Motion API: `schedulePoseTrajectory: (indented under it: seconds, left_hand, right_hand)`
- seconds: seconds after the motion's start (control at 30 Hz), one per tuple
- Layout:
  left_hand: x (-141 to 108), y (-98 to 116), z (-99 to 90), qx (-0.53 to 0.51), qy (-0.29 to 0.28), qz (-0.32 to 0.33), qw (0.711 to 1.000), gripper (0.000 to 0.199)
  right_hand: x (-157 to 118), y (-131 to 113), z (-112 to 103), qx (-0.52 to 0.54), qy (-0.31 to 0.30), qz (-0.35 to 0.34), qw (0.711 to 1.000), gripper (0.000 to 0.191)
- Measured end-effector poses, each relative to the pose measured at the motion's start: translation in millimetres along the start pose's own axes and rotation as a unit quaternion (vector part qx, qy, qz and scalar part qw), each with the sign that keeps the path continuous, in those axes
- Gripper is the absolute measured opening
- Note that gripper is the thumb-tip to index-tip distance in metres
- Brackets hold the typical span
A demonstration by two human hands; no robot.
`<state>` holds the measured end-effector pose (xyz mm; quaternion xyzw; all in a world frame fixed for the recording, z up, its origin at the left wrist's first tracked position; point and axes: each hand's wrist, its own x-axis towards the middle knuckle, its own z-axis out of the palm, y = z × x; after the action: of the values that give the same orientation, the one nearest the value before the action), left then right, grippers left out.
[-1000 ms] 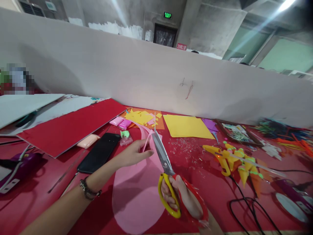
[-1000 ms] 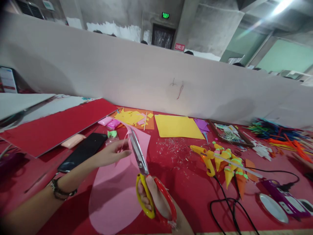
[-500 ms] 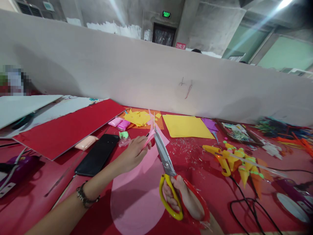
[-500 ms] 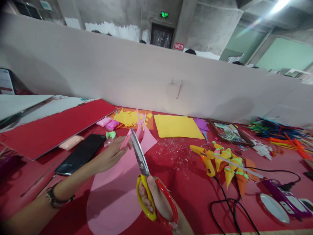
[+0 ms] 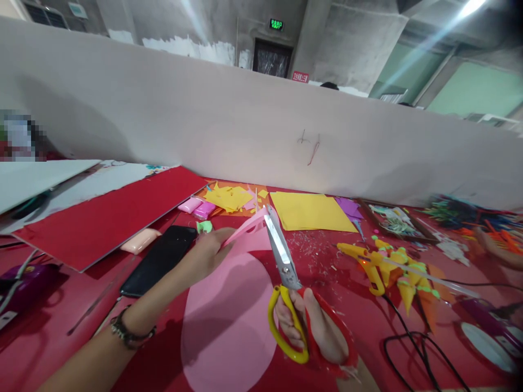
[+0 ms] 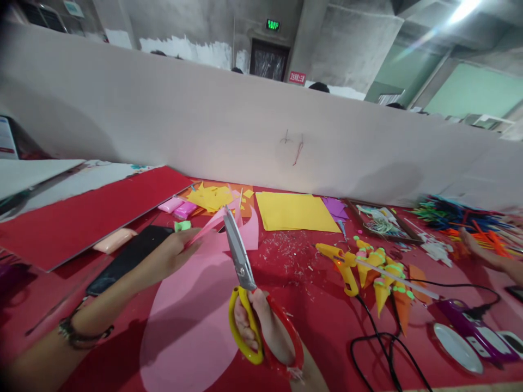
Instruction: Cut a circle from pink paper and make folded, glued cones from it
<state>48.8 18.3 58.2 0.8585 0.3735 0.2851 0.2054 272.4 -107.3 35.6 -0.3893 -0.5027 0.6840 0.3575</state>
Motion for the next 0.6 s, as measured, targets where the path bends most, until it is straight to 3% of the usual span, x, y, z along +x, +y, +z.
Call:
schedulePoseTrajectory:
  seconds: [0.23,0.33,0.47,0.6]
  left_hand:
    - [1.0,0.3,-30.8,0.135,0.005,-0.076,0.988,0.04]
    - [3.5,0.8,-37.7,0.248,-0.001,-0.12,0.961,0.041]
    - [11.6,3.5,-50.7,0.342,0.016,-0.166,0.925,0.036]
    - [21.0,4.0,-65.2,0.26,0.046,-0.115,0.958,0.025]
  right_hand:
    - [2.7,-7.6,1.1,0.074,-0.026,-0.038,0.996,0.057]
    - [3.9,-9.0,2.7,0.089,-0.023,-0.044,0.995,0.055]
    - [2.8,-11.3,-2.0,0.088,0.028,-0.073,0.993,0.057]
    - [-2.9,-12.5,-13.9,0.021,0.102,-0.101,0.989,0.054]
